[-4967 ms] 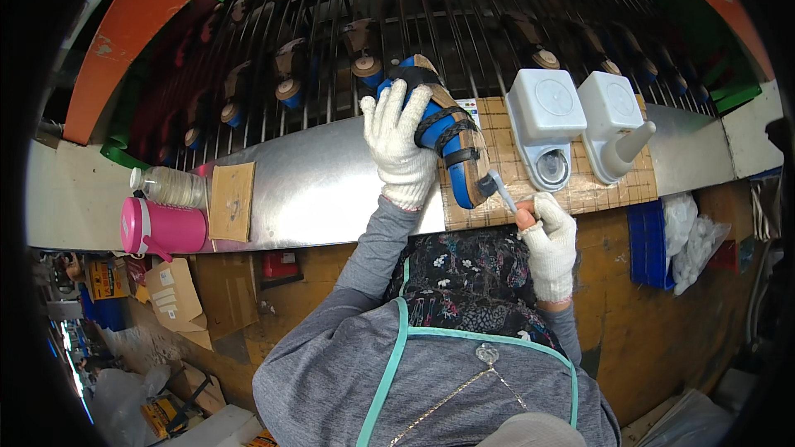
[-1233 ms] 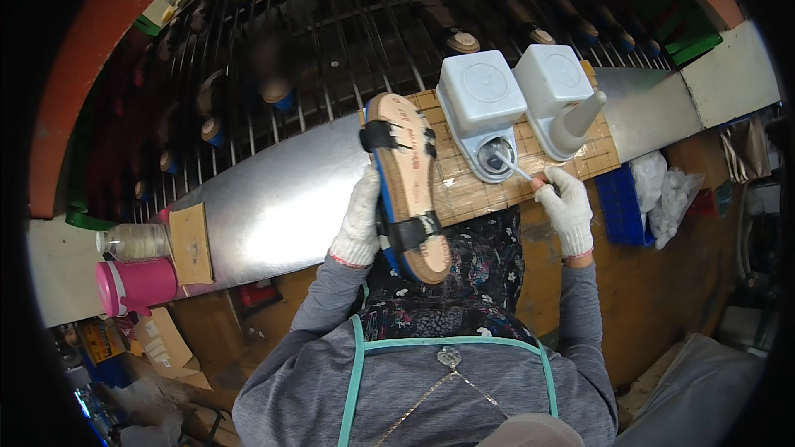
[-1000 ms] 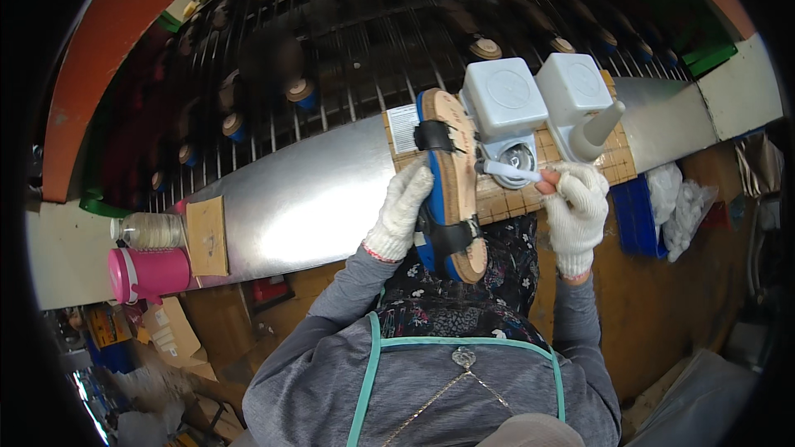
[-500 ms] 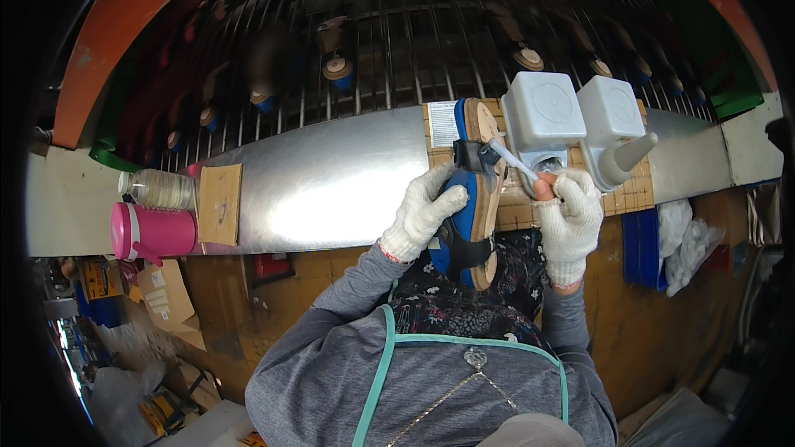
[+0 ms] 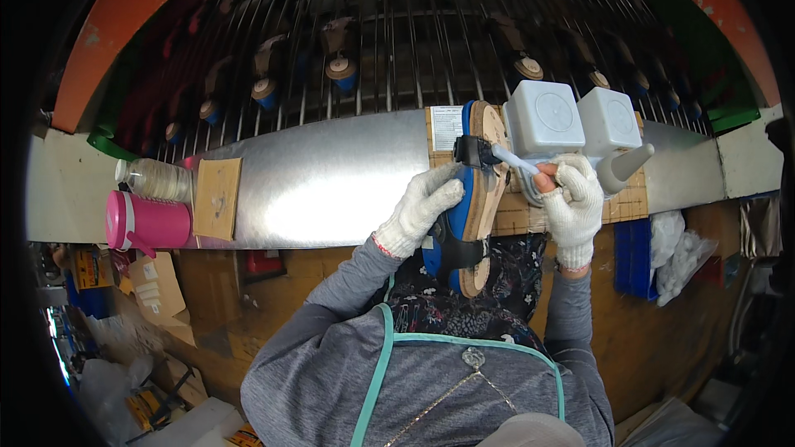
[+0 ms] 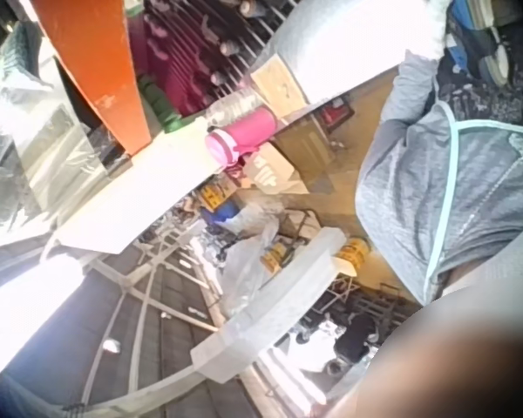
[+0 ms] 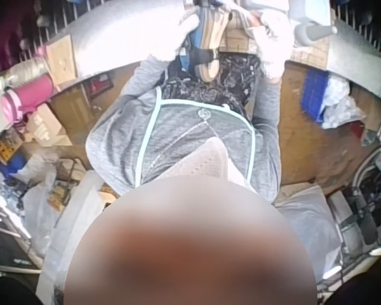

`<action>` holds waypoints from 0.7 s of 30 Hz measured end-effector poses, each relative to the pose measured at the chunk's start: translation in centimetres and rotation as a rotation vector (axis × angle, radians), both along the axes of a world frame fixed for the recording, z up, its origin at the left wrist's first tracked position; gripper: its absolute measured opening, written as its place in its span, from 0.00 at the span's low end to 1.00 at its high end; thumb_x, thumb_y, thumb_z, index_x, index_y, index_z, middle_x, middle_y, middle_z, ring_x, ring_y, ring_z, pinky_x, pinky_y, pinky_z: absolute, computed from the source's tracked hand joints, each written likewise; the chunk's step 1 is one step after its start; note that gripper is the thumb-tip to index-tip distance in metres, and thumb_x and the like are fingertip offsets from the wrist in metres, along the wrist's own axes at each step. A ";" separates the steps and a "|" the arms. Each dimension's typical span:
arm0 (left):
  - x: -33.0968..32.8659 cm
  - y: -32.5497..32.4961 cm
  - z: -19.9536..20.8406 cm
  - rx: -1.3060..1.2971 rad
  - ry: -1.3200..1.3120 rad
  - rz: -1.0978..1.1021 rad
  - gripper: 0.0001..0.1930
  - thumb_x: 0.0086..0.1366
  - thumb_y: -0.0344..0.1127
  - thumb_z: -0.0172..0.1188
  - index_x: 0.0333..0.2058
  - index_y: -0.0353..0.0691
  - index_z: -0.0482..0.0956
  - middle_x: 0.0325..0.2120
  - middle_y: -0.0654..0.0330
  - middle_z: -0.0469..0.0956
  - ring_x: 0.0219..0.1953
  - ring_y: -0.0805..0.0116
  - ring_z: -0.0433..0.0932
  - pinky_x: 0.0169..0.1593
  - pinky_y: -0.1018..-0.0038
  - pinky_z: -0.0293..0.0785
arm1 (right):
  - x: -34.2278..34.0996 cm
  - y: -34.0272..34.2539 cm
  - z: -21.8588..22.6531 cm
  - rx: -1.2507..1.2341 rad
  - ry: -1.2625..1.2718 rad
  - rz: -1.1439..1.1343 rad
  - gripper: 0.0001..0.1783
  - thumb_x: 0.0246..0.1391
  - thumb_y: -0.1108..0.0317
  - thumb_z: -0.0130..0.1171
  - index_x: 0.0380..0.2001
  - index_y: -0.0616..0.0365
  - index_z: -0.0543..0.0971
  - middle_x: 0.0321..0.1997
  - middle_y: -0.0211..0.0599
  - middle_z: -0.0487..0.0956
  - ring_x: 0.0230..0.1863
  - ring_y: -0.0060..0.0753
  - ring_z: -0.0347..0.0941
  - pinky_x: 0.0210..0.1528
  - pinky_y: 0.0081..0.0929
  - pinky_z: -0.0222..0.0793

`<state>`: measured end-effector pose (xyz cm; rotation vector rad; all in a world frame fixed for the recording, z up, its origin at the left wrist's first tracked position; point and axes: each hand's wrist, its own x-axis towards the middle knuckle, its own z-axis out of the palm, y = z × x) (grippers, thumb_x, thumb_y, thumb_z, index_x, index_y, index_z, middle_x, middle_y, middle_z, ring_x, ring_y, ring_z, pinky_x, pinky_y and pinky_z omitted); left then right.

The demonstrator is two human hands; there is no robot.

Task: The person repeatedly applies glue to the sole and strap areas of a blue sandal using a brush. They dip the brush into a container, spread the adhesive, and place the sandal on a rack before repeating the process on another sandal.

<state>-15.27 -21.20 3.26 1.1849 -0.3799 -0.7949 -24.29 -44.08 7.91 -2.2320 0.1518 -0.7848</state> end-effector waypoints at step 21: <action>0.2 -1.5 1.9 -0.006 0.043 -0.008 0.40 0.70 0.57 0.59 0.65 0.25 0.64 0.54 0.49 0.76 0.57 0.65 0.75 0.63 0.71 0.70 | -1.7 -1.1 1.0 -0.285 -0.139 -0.117 0.10 0.44 0.70 0.75 0.32 0.55 0.87 0.36 0.33 0.81 0.40 0.37 0.72 0.43 0.32 0.67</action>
